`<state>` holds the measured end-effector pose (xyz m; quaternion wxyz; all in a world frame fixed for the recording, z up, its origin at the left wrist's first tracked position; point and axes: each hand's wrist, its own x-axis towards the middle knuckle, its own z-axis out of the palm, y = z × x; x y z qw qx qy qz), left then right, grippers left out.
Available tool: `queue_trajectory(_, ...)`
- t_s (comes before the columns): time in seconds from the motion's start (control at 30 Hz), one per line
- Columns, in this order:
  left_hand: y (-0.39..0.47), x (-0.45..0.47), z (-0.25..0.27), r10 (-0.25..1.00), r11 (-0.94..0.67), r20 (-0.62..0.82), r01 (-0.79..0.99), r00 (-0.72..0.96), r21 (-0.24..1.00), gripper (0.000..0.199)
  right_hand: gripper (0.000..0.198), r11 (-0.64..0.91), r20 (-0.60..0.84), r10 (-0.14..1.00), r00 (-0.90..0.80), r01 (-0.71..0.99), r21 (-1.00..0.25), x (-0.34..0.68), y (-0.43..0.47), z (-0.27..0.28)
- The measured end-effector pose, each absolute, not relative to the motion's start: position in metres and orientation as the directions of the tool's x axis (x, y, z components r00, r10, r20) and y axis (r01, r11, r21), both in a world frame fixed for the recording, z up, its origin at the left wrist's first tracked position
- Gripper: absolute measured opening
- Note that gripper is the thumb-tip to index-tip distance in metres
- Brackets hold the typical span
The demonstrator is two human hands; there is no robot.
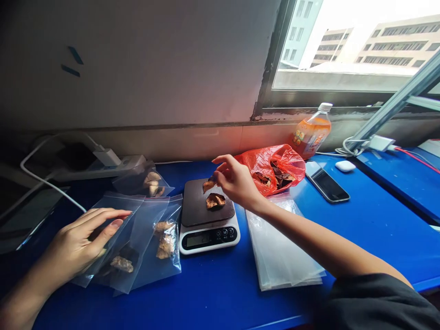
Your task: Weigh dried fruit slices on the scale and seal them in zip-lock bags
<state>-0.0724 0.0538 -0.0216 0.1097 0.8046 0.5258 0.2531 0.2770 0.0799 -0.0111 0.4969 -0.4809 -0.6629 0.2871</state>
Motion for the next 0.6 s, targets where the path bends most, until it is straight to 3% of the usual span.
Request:
queue_trajectory(0.17, 0.049, -0.07, -0.018, 0.9, -0.42, 0.321, 0.785, 0.295, 0.456, 0.026, 0.012, 0.428, 0.333, 0.9, -0.28, 0.429, -0.796, 0.251, 0.083, -0.011)
queue_trajectory(0.23, 0.048, -0.071, -0.017, 0.893, -0.431, 0.335, 0.787, 0.301, 0.442, 0.025, 0.009, 0.509, 0.404, 0.86, -0.312, 0.569, -0.645, 0.253, 0.086, -0.011)
queue_trajectory(0.33, 0.049, -0.076, -0.017, 0.886, -0.447, 0.329, 0.793, 0.327, 0.415, 0.025, 0.019, 0.548, 0.593, 0.746, -0.303, 0.784, -0.29, 0.283, 0.084, -0.003)
queue_trajectory(0.4, 0.05, -0.08, -0.016, 0.874, -0.474, 0.308, 0.796, 0.375, 0.376, 0.023, 0.021, 0.439, 0.673, 0.71, -0.206, 0.877, -0.195, 0.32, 0.079, 0.005)
queue_trajectory(0.47, 0.051, -0.084, -0.016, 0.852, -0.514, 0.305, 0.793, 0.426, 0.327, 0.023, 0.019, 0.216, 0.658, 0.753, -0.015, 0.95, -0.225, 0.363, 0.073, 0.011)
queue_trajectory(0.53, 0.052, -0.086, -0.017, 0.829, -0.546, 0.329, 0.785, 0.453, 0.293, 0.022, 0.02, 0.002, 0.475, 0.869, 0.137, 0.96, -0.28, 0.401, 0.07, 0.011)
queue_trajectory(0.6, 0.054, -0.085, -0.021, 0.809, -0.571, 0.351, 0.773, 0.472, 0.276, 0.023, 0.024, -0.095, 0.3, 0.942, 0.152, 0.976, -0.197, 0.427, 0.074, 0.007)
